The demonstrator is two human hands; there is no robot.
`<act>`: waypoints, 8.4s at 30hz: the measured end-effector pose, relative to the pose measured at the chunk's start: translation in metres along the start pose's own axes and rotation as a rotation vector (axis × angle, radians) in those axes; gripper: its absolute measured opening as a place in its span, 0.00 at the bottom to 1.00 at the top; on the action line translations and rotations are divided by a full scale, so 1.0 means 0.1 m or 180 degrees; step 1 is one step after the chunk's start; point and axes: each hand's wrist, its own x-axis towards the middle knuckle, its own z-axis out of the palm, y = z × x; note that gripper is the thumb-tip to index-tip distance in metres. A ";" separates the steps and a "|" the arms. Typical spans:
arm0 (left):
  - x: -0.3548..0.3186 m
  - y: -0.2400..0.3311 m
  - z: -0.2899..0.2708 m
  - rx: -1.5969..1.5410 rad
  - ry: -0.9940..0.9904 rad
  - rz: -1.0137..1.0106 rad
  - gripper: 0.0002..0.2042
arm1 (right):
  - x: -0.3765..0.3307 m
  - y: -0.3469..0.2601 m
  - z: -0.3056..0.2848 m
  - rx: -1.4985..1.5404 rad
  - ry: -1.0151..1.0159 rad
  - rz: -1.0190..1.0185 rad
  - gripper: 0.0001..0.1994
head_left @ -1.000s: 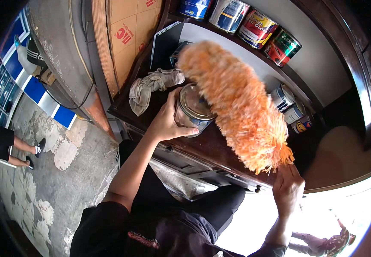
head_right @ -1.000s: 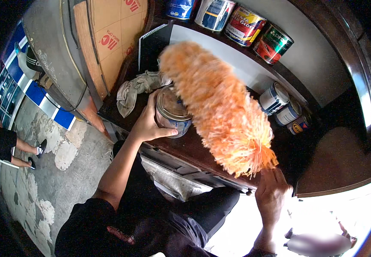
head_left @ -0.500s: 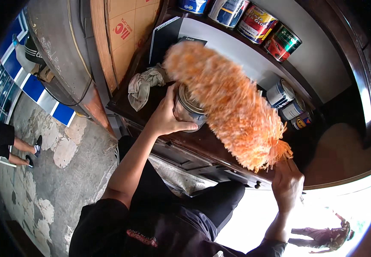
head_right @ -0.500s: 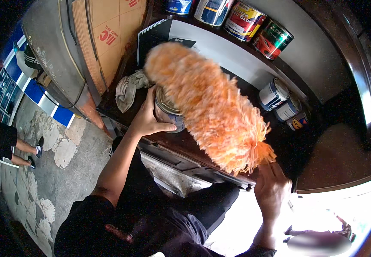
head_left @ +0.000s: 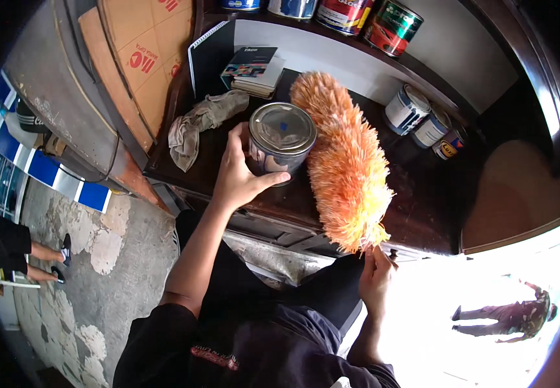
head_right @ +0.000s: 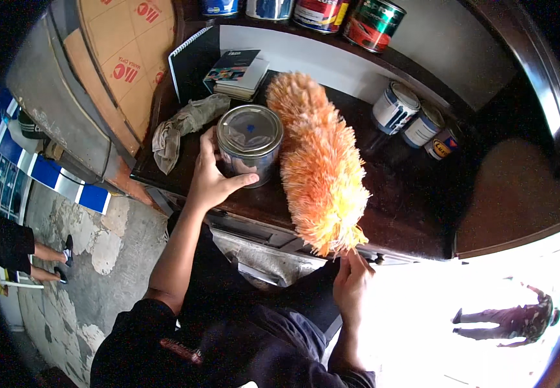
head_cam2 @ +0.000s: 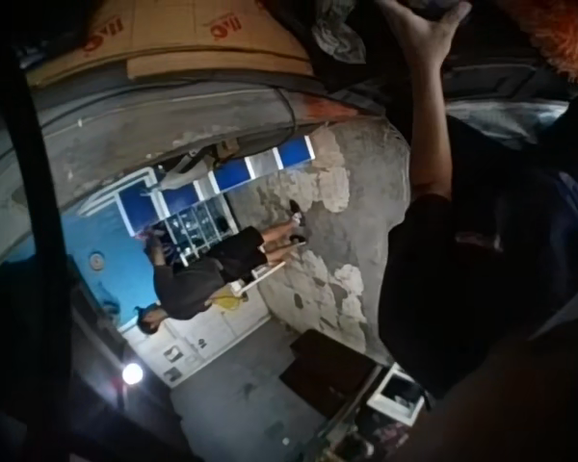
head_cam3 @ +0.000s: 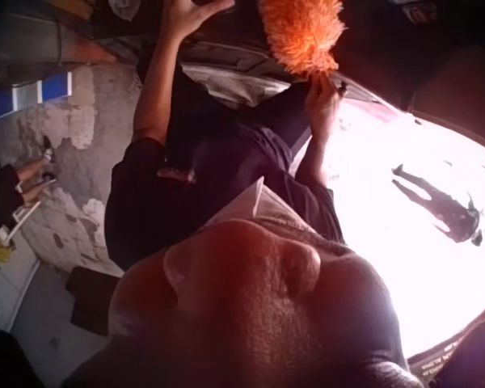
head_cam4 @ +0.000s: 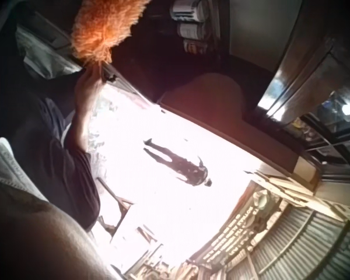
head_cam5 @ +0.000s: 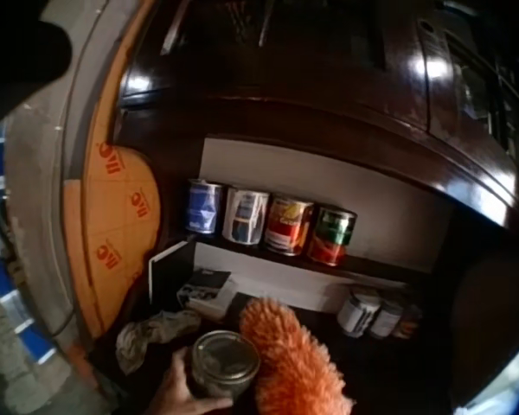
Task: Dusting and organizing paint cans and supplies on a storage shelf.
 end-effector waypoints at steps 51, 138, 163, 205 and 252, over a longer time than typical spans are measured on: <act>-0.03 0.26 0.40 0.0186 0.0074 0.0162 0.52 | -0.03 0.07 -0.13 -0.0188 -0.0406 0.0113 0.07; -2.88 -1.07 -0.93 0.2743 -0.0702 -0.2092 0.35 | 1.15 1.00 -1.53 0.2027 0.1195 -0.0445 0.35; -2.91 -0.85 -0.27 0.1909 -0.0285 -0.1701 0.26 | 4.50 0.07 -0.13 0.0476 0.2414 -0.1019 0.49; -3.69 -0.02 -0.20 0.1562 -0.0406 -0.3092 0.56 | -0.97 0.86 1.52 -0.0959 -0.3335 -0.0633 0.11; -2.43 -1.42 -0.10 0.2837 -0.2117 -0.2546 0.46 | -0.63 1.27 0.43 -0.1342 -0.2693 0.0345 0.15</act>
